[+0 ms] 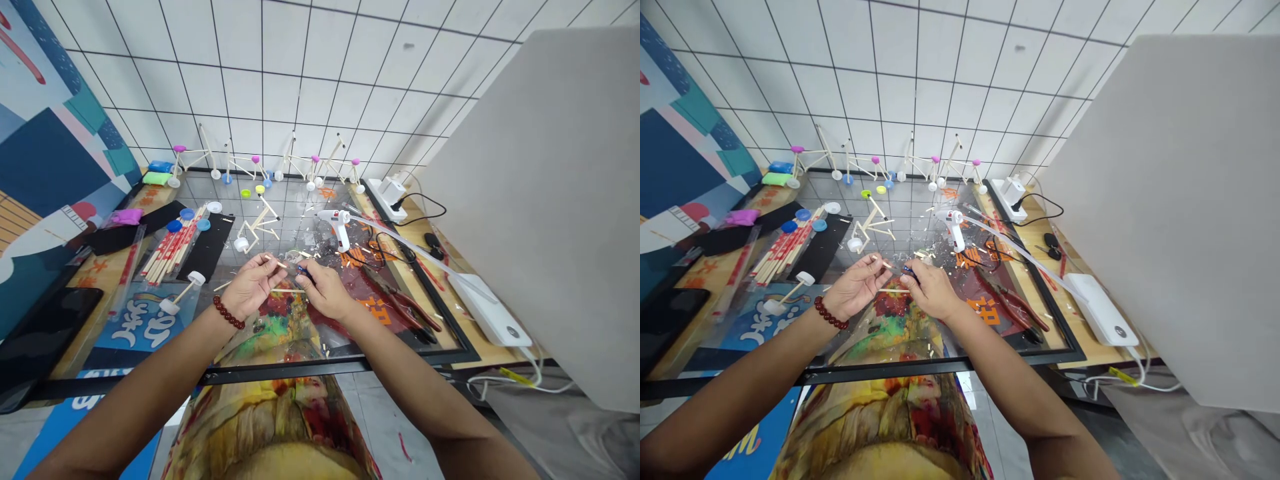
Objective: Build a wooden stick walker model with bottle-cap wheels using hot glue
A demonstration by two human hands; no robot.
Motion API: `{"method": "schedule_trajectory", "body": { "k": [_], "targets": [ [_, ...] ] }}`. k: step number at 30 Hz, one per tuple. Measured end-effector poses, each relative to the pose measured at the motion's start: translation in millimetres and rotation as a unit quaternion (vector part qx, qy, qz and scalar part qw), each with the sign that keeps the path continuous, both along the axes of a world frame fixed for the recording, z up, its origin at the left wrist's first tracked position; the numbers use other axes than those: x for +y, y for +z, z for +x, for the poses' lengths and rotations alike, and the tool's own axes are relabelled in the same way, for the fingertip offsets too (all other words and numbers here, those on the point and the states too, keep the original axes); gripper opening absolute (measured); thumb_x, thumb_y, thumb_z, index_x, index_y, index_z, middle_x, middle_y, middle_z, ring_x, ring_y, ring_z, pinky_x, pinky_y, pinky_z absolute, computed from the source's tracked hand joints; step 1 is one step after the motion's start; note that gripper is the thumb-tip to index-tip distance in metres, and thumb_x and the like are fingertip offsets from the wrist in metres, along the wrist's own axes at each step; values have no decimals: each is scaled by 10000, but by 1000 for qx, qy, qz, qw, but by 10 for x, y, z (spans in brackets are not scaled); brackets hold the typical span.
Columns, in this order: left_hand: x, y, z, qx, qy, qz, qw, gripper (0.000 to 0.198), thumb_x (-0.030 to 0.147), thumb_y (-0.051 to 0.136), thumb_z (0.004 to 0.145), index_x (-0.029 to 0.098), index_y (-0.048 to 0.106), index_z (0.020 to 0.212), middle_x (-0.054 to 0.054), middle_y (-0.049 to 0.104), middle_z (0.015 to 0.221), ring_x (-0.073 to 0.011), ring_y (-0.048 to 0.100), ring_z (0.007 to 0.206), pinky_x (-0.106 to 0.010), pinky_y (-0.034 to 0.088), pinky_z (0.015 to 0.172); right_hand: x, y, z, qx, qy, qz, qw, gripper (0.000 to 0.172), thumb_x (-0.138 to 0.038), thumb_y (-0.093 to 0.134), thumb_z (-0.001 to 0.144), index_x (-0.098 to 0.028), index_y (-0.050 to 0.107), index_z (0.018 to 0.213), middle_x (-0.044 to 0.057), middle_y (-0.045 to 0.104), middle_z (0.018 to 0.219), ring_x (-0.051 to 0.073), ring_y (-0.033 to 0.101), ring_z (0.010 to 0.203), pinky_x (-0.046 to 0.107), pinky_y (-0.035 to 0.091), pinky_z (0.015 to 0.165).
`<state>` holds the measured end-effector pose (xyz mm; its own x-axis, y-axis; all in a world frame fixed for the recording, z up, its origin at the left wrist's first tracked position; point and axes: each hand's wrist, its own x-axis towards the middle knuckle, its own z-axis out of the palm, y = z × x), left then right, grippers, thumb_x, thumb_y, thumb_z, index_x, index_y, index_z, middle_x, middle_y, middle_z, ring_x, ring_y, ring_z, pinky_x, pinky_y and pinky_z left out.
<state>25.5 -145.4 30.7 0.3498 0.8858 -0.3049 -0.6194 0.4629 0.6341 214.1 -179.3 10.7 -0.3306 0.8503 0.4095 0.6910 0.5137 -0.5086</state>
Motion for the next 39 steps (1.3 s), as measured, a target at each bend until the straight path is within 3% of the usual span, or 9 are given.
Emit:
{"method": "schedule_trajectory", "body": {
  "k": [15,19,28,33,36,39],
  "targets": [
    [-4,19,32,26,4,-16,1000,170,-21,638,827,112,603,727,34,633,668,-53,625,571,-168,583,606,14,-1,6,34,57,-34,997,308,-455,328,1031,-219,517,979,10,592,752,167,543,654,275,395,623],
    [-1,-5,14,17,-21,-21,999,166,-24,664,809,114,609,735,27,631,688,-54,634,587,-156,579,620,14,1,1,43,66,-51,996,329,-464,303,1033,-229,511,932,-1,563,738,162,542,667,269,409,635],
    [-14,0,17,-3,-34,-29,999,168,-11,639,839,115,626,729,1,650,701,-70,672,671,-159,588,718,7,21,-27,57,0,-35,998,277,-414,338,1013,-225,529,948,-1,558,709,172,545,640,278,418,647],
    [-3,19,1,-18,-25,-45,998,185,26,607,872,112,621,708,-6,661,681,-68,658,628,-174,593,703,-4,11,-24,60,10,-14,998,257,-409,375,1000,-206,531,1014,25,608,786,184,571,673,292,424,654],
    [-20,10,-15,-11,-44,-18,999,138,51,691,809,127,608,729,1,677,688,-88,663,607,-192,586,622,-1,-2,-23,53,15,-14,998,268,-416,373,1003,-209,542,1020,26,624,789,184,583,680,292,429,653],
    [-52,8,-10,24,-56,36,997,220,61,798,694,133,595,735,-8,712,726,-94,678,619,-182,570,606,17,1,2,57,-25,-17,998,298,-447,376,1003,-208,547,1055,32,647,810,187,604,710,286,436,662]
  ]
}}
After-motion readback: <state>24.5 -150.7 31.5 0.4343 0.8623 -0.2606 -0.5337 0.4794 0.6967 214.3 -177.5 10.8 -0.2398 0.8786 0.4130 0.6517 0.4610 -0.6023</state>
